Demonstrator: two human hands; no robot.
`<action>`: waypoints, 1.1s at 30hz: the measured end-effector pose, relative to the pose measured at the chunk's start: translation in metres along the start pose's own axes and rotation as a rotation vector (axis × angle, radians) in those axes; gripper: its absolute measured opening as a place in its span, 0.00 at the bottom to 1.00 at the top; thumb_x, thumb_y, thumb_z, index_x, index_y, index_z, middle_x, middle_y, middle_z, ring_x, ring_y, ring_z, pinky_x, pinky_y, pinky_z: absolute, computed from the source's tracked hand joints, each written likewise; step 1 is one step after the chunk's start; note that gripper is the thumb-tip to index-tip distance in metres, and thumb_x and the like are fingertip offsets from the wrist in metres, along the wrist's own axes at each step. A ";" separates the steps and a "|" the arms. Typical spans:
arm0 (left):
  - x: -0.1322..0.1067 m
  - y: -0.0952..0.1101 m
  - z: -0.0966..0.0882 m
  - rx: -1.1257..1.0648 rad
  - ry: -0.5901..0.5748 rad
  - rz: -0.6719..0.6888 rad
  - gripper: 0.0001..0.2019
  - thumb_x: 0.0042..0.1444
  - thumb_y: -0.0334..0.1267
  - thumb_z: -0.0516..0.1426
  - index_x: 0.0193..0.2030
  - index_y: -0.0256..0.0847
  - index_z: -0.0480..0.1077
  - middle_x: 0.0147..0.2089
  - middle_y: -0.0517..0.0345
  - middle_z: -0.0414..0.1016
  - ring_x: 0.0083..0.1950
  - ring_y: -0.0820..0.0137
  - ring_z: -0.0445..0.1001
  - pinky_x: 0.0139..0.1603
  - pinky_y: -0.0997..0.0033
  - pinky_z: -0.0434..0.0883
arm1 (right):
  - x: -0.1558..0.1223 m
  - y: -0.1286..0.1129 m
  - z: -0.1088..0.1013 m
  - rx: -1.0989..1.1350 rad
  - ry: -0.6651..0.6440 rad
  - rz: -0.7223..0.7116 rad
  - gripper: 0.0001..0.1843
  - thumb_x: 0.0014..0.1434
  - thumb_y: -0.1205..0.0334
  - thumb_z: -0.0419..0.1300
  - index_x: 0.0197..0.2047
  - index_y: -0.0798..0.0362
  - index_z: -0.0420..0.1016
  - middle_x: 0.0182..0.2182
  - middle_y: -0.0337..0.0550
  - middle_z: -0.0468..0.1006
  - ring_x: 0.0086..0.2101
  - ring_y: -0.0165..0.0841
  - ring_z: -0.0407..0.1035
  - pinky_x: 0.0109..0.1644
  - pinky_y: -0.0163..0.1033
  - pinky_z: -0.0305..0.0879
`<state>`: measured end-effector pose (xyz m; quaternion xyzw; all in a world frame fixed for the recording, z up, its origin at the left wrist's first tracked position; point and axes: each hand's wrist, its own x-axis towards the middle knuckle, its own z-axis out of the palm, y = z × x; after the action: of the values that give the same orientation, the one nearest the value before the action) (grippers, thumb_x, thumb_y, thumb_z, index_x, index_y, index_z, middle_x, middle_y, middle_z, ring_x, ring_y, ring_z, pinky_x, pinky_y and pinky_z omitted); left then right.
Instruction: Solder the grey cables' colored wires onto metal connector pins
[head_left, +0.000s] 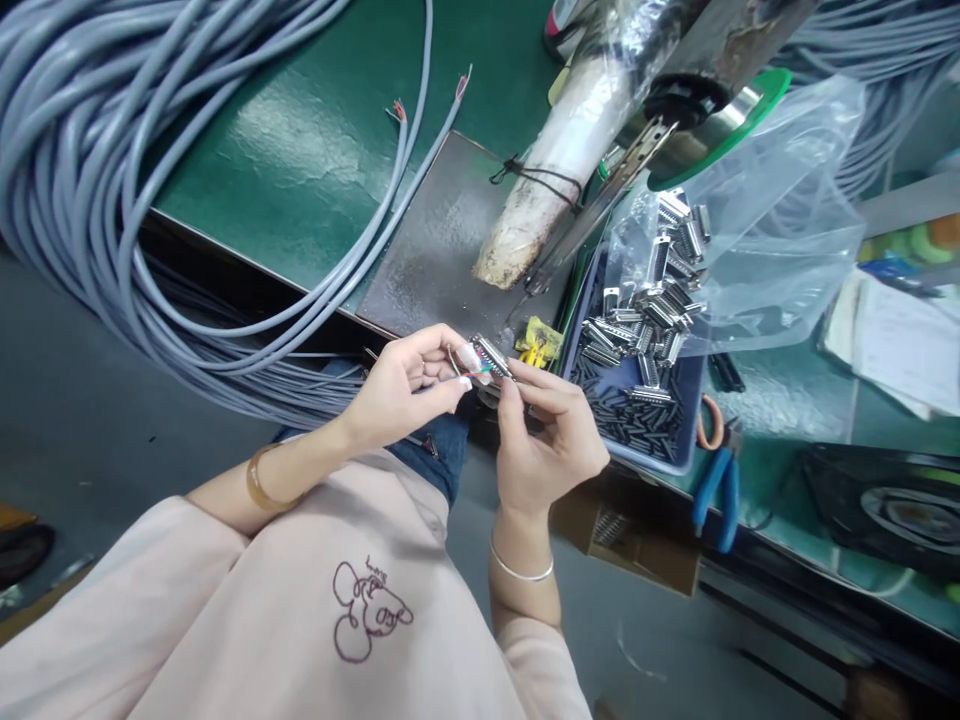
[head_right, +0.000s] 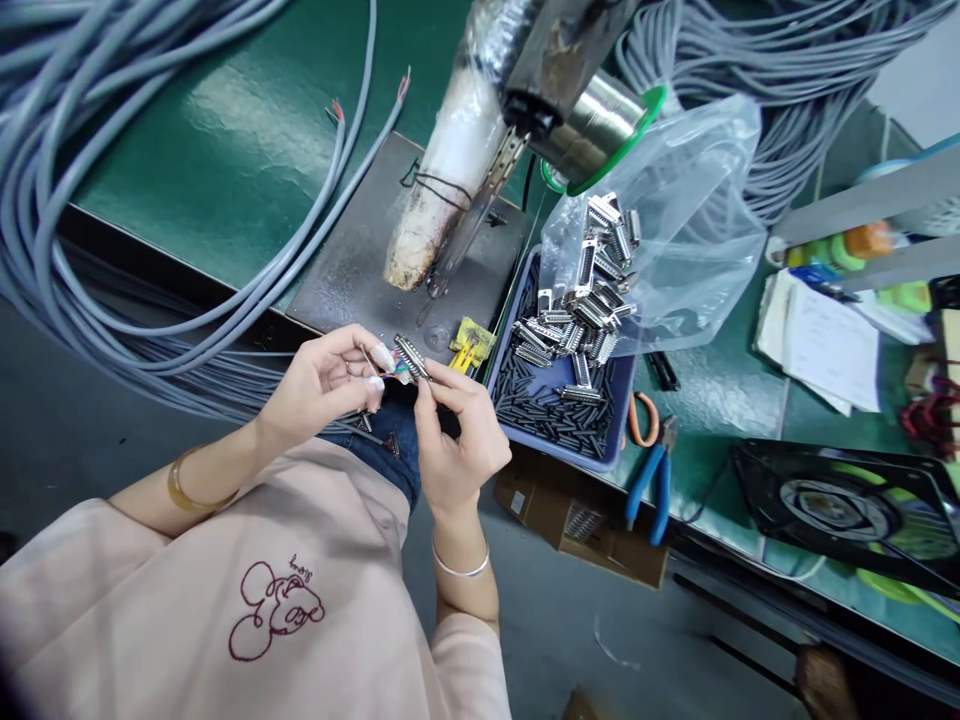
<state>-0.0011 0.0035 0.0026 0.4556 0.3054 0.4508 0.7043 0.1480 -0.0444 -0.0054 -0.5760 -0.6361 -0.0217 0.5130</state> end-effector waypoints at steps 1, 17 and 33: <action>0.000 0.000 -0.001 -0.018 -0.007 -0.008 0.08 0.51 0.32 0.64 0.35 0.38 0.68 0.29 0.63 0.73 0.25 0.80 0.69 0.27 0.82 0.69 | -0.001 0.000 0.000 0.018 -0.004 0.018 0.07 0.60 0.72 0.67 0.36 0.51 0.76 0.38 0.38 0.86 0.38 0.30 0.82 0.40 0.34 0.79; 0.026 0.005 0.009 0.084 0.234 0.013 0.09 0.44 0.30 0.65 0.25 0.37 0.66 0.25 0.65 0.70 0.18 0.85 0.61 0.17 0.85 0.57 | 0.016 0.005 0.007 -0.055 -0.076 -0.120 0.08 0.63 0.70 0.61 0.35 0.49 0.68 0.42 0.41 0.85 0.40 0.30 0.80 0.43 0.37 0.78; 0.032 0.018 0.009 0.241 0.265 0.107 0.07 0.46 0.29 0.63 0.26 0.38 0.68 0.27 0.62 0.70 0.25 0.81 0.66 0.23 0.83 0.61 | 0.031 0.005 0.012 0.010 -0.052 -0.106 0.08 0.60 0.72 0.65 0.35 0.49 0.71 0.40 0.40 0.85 0.41 0.32 0.81 0.49 0.42 0.78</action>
<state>0.0131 0.0329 0.0219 0.4891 0.4226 0.5036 0.5732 0.1507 -0.0134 0.0071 -0.5393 -0.6788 -0.0306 0.4974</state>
